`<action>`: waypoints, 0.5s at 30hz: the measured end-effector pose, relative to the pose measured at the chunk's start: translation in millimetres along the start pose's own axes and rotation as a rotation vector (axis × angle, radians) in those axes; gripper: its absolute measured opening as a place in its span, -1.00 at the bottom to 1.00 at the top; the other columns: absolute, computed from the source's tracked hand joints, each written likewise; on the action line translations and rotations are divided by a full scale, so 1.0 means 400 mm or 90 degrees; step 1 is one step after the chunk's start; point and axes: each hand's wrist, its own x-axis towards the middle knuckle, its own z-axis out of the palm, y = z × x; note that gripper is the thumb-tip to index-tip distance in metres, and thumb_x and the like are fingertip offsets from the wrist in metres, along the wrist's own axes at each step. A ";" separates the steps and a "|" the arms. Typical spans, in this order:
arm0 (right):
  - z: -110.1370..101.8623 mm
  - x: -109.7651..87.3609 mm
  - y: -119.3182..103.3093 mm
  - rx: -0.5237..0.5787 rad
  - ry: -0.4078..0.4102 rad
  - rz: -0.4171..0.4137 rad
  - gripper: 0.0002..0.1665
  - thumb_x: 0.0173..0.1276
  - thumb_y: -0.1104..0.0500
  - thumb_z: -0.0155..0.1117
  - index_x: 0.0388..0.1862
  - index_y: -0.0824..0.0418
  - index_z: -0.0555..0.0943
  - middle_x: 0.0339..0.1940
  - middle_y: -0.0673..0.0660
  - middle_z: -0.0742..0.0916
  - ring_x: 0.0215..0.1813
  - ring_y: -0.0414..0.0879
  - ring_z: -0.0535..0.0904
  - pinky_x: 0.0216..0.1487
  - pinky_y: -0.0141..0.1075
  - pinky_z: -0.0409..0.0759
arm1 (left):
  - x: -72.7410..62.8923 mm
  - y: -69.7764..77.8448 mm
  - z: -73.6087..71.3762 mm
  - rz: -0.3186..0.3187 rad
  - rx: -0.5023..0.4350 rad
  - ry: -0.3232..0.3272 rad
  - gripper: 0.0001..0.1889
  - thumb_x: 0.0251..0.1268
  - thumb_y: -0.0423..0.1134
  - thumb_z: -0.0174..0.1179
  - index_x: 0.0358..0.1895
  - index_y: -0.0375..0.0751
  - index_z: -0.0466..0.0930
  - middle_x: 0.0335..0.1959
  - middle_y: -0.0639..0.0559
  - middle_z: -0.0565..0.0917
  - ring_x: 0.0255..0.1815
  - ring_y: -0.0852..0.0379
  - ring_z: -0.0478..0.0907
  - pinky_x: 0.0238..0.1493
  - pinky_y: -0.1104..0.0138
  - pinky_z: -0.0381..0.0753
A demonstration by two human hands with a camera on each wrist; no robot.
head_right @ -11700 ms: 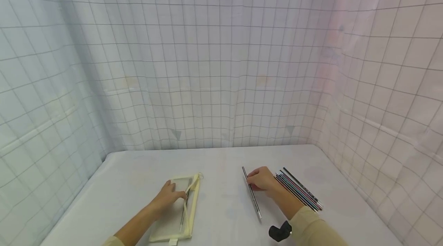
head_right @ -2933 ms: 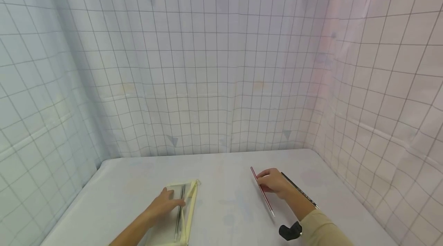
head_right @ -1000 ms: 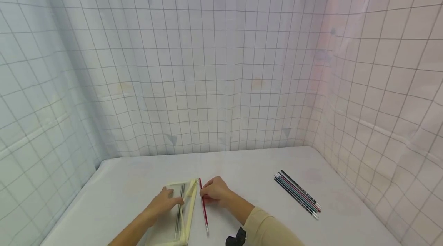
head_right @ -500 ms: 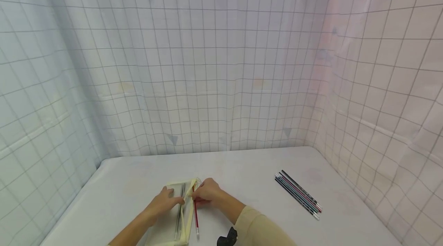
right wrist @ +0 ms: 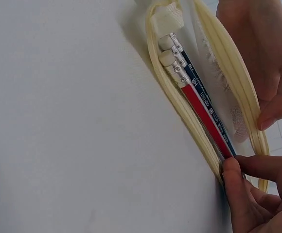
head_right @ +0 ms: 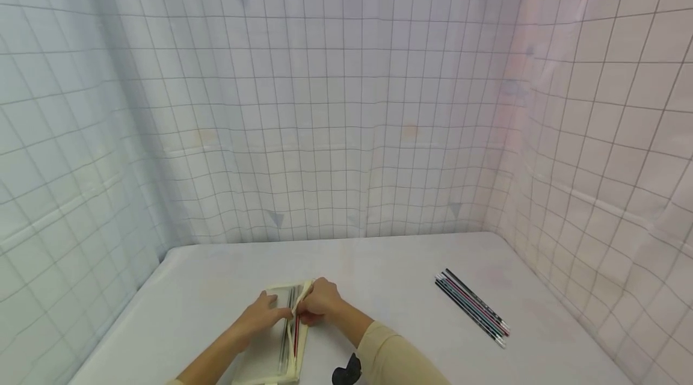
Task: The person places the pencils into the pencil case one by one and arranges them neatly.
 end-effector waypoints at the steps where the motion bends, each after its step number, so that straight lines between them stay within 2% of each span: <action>1: -0.001 0.002 0.002 0.004 -0.009 0.004 -0.82 0.24 0.43 0.46 -0.52 0.32 0.66 -0.66 0.17 0.73 -0.67 -0.17 0.63 -0.59 -0.33 0.66 | -0.001 0.001 0.000 0.002 0.002 0.000 -0.04 0.08 0.00 0.32 0.40 -0.72 0.26 0.53 -0.69 -0.05 0.50 -0.64 0.00 0.39 -0.37 0.16; 4: -0.001 0.011 0.006 0.048 -0.034 0.021 -0.85 0.28 0.47 0.38 -0.48 0.35 0.68 -0.64 0.20 0.74 -0.66 -0.17 0.64 -0.57 -0.34 0.67 | -0.003 0.004 -0.001 0.009 0.008 0.001 -0.05 0.08 0.00 0.31 0.39 -0.72 0.27 0.52 -0.70 -0.03 0.49 -0.64 0.02 0.39 -0.36 0.17; 11: 0.000 0.029 0.017 0.207 -0.106 0.065 -0.89 0.35 0.52 0.23 -0.26 0.47 0.70 -0.49 0.24 0.75 -0.47 -0.07 0.73 -0.34 -0.28 0.75 | 0.003 -0.002 -0.006 0.011 0.004 0.000 -0.06 0.04 -0.03 0.31 0.38 -0.71 0.28 0.51 -0.71 -0.03 0.48 -0.64 0.07 0.35 -0.37 0.23; 15: -0.009 0.026 0.020 0.224 -0.141 0.069 -0.90 0.35 0.50 0.24 -0.21 0.44 0.67 -0.43 0.25 0.76 -0.45 -0.08 0.72 -0.36 -0.31 0.73 | 0.007 -0.009 -0.006 0.015 0.004 -0.003 -0.06 0.03 -0.04 0.30 0.39 -0.72 0.28 0.51 -0.73 -0.04 0.47 -0.65 0.07 0.33 -0.38 0.25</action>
